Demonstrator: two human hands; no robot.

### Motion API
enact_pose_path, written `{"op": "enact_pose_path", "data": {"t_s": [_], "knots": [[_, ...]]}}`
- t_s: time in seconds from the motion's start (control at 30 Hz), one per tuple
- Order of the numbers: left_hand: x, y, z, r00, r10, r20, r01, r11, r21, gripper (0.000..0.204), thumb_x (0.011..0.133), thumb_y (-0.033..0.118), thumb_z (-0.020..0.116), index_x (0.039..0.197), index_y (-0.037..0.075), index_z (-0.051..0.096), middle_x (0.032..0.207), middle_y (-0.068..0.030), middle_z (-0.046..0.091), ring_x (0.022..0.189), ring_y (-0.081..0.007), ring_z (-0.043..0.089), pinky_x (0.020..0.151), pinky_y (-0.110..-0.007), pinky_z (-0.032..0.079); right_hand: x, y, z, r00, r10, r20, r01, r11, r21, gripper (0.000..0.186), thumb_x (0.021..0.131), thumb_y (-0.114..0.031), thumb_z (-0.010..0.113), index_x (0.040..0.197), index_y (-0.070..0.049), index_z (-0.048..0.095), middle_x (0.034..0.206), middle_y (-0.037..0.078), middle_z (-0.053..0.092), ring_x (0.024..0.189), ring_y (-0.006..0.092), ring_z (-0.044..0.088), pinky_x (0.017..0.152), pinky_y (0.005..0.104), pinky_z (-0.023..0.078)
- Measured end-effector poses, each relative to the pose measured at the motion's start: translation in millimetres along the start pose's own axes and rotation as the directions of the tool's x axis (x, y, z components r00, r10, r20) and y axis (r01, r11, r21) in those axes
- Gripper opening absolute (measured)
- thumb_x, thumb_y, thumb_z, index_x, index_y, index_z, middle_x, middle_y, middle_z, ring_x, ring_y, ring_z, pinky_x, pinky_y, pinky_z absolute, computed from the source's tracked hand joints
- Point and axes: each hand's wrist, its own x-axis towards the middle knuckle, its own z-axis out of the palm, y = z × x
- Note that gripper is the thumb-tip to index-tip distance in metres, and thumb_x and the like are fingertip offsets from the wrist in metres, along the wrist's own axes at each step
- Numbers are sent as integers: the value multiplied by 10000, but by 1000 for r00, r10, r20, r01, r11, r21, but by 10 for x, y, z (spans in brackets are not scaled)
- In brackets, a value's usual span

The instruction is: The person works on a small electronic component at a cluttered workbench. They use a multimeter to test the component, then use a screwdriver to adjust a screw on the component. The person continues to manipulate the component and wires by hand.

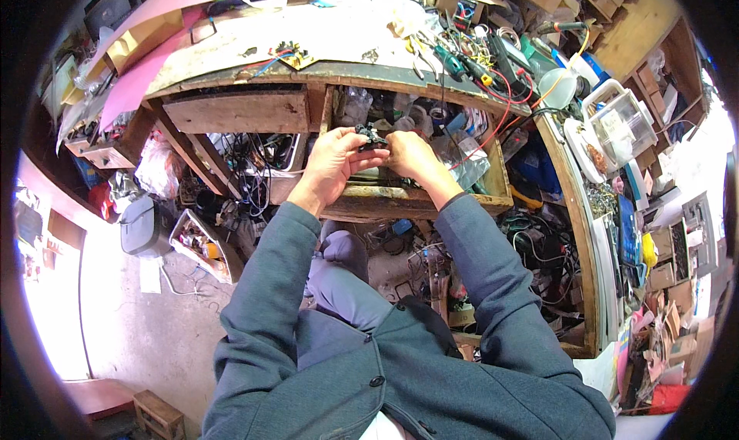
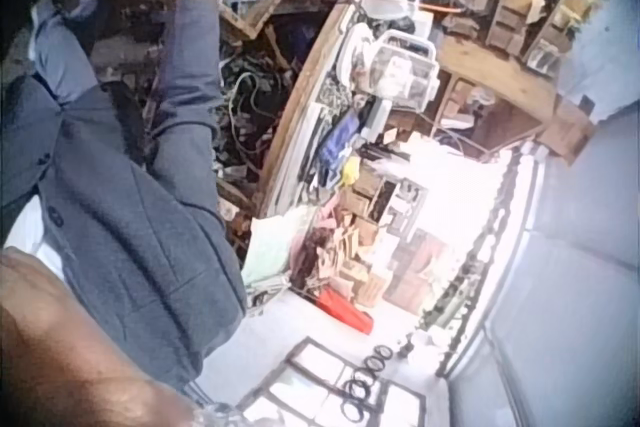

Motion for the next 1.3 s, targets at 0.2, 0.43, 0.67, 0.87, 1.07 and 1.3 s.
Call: {"op": "enact_pose_path", "data": {"t_s": [0.2,0.43,0.67,0.87,1.07,1.3], "knots": [[11,-14,-37,1000,-6,-11,6,1000,-13,196,935,92,579,1100,-12,560,1053,-148,661,943,-322,714,824,-387,604,58,47,113,995,12,-97,2,991,134,213,875,-203,661,938,0,648,899,238,681,879,403,675,735,456,520],[31,-49,-75,1000,10,-19,-10,1000,-17,198,954,80,538,1122,-19,565,1061,-162,678,915,-306,716,814,-380,606,-229,1,-108,906,25,-423,248,779,576,146,934,-134,606,1040,-39,637,785,133,650,713,223,635,690,334,499],[51,-58,-54,1000,-7,-29,8,999,32,231,965,94,536,1154,-30,582,1072,-144,683,932,-310,718,810,-375,606,-451,-141,-273,915,1,-403,279,721,634,141,924,-106,612,1018,-13,660,774,115,656,689,139,610,675,293,495],[25,-14,-7,999,-22,-23,22,1000,-8,171,969,70,511,1078,-39,585,1024,-151,682,907,-327,725,795,-370,615,-475,-179,-333,945,-57,-321,226,823,521,156,907,-140,621,1013,-38,672,787,133,676,693,202,648,664,323,496],[46,-37,-18,997,-43,-61,43,999,2,216,993,171,552,1101,-13,583,1000,-136,681,846,-297,727,754,-374,624,-466,-185,-341,950,-77,-302,229,830,508,186,894,-154,598,1019,-40,676,883,167,702,829,292,703,735,359,524],[49,-82,-30,998,-23,-57,27,997,73,269,1011,234,564,1116,-11,599,977,-106,694,842,-255,726,755,-363,623,-448,-144,-323,938,-117,-327,263,853,451,210,888,-166,589,1031,-46,685,912,174,704,857,321,696,761,376,533]]}}
